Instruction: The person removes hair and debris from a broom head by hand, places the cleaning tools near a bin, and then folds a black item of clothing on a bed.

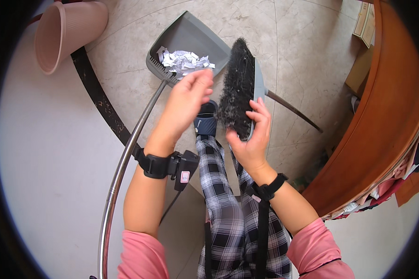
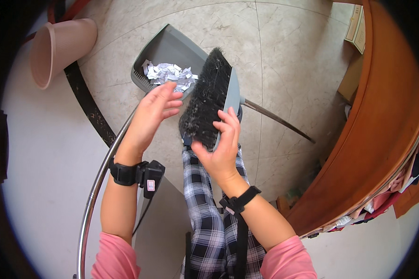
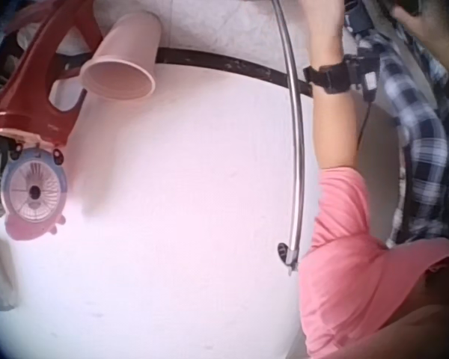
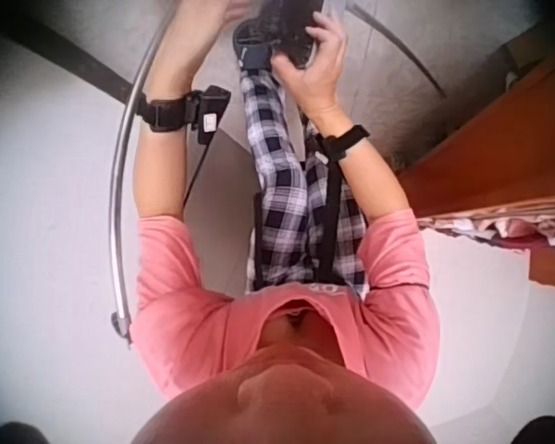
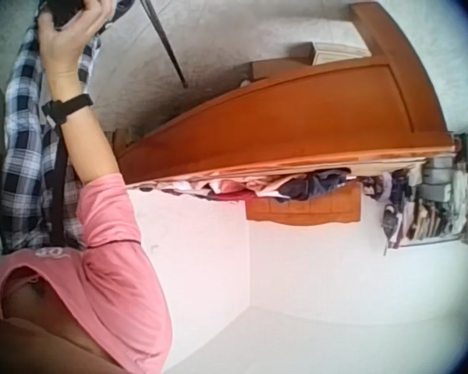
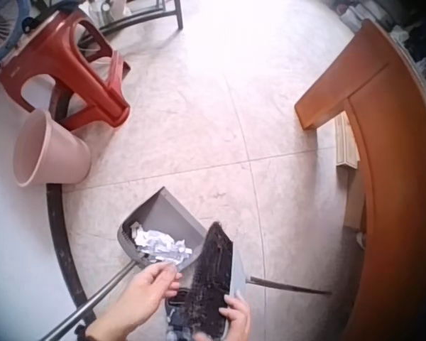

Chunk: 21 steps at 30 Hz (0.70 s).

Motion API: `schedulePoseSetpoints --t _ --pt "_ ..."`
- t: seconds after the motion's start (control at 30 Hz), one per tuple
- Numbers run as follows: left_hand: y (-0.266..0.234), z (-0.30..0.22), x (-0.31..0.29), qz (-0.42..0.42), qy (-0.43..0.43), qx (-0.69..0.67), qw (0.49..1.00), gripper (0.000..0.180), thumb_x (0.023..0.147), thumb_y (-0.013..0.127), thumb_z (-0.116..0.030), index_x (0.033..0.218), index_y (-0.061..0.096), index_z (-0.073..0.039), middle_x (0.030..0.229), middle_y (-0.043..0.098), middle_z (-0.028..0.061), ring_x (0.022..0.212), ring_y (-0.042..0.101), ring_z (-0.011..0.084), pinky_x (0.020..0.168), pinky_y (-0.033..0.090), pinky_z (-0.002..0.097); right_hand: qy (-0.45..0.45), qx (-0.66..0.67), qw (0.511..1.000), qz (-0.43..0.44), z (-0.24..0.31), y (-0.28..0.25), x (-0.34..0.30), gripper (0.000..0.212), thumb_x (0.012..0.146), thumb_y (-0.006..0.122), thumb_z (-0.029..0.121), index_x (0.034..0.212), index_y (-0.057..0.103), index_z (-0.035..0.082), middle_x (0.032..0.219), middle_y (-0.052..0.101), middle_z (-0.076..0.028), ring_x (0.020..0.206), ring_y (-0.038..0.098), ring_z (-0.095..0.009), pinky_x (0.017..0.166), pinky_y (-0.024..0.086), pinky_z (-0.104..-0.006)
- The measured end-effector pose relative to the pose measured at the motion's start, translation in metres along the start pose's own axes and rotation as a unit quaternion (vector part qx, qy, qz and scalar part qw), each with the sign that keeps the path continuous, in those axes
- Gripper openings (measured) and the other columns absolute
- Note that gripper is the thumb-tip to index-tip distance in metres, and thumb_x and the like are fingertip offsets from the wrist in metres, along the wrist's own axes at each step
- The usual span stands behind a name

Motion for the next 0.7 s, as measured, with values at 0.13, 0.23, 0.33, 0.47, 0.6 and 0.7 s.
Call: schedulePoseSetpoints --t 0.13,0.23,0.33,0.47,0.6,0.7 --pt "0.016 -0.020 -0.008 0.004 0.106 0.138 0.985 0.035 0.079 0.067 -0.019 0.106 0.057 0.002 0.085 0.062 0.0069 0.073 0.058 0.0091 0.065 0.047 0.0226 -0.006 0.002 1.000 0.026 0.005 -0.006 -0.015 0.053 0.058 0.073 0.009 0.100 0.041 0.002 0.119 0.043 -0.020 0.121 0.034 -0.044 0.099 0.031 -0.0507" --pt "0.017 -0.027 -0.005 -0.002 0.167 0.186 0.968 0.015 0.078 0.066 -0.012 0.084 0.062 0.001 0.062 0.060 0.0040 0.055 0.056 0.0086 0.052 0.045 0.0236 -0.017 0.011 0.999 0.038 0.009 -0.007 -0.022 0.053 0.058 0.073 0.009 0.099 0.041 0.002 0.119 0.044 -0.019 0.121 0.035 -0.045 0.099 0.031 -0.0511" --pt "0.005 -0.043 -0.007 -0.075 0.263 0.280 0.920 0.012 0.081 0.062 -0.008 0.076 0.056 0.001 0.058 0.056 0.0041 0.053 0.053 0.0086 0.051 0.043 0.0236 0.012 0.015 1.000 0.018 -0.001 -0.012 -0.021 0.050 0.059 0.072 0.010 0.098 0.042 0.002 0.118 0.046 -0.019 0.120 0.037 -0.043 0.099 0.032 -0.0490" --pt "-0.036 -0.054 -0.013 -0.242 0.356 0.410 0.804 0.012 0.081 0.060 -0.009 0.075 0.054 -0.001 0.059 0.057 0.0116 0.052 0.056 0.0239 0.051 0.043 0.0324 0.038 -0.004 0.999 -0.012 -0.012 -0.021 -0.015 0.044 0.063 0.069 0.011 0.098 0.043 0.002 0.116 0.047 -0.018 0.119 0.039 -0.041 0.097 0.034 -0.0467" --pt "-0.070 -0.045 -0.001 -0.344 0.285 0.450 0.773 0.012 0.081 0.058 -0.011 0.075 0.053 -0.002 0.061 0.058 0.0148 0.056 0.056 0.0339 0.052 0.043 0.0394 0.049 0.005 0.998 -0.049 -0.015 -0.029 -0.013 0.039 0.067 0.066 0.010 0.098 0.044 0.002 0.116 0.048 -0.018 0.118 0.041 -0.041 0.097 0.034 -0.0460" --pt "-0.084 -0.034 0.015 -0.364 0.216 0.457 0.782 0.010 0.080 0.059 -0.012 0.082 0.057 -0.002 0.069 0.061 0.0169 0.066 0.059 0.0344 0.059 0.045 0.0398 0.065 0.009 0.996 -0.054 -0.016 -0.030 -0.012 0.037 0.068 0.066 0.009 0.098 0.044 0.001 0.116 0.048 -0.018 0.117 0.041 -0.040 0.097 0.034 -0.0457"
Point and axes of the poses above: each hand's wrist, its own x-axis towards the middle knuckle, its own y-axis out of the palm, z = x × y, the point moved 9 cm from there along x, towards the middle knuckle
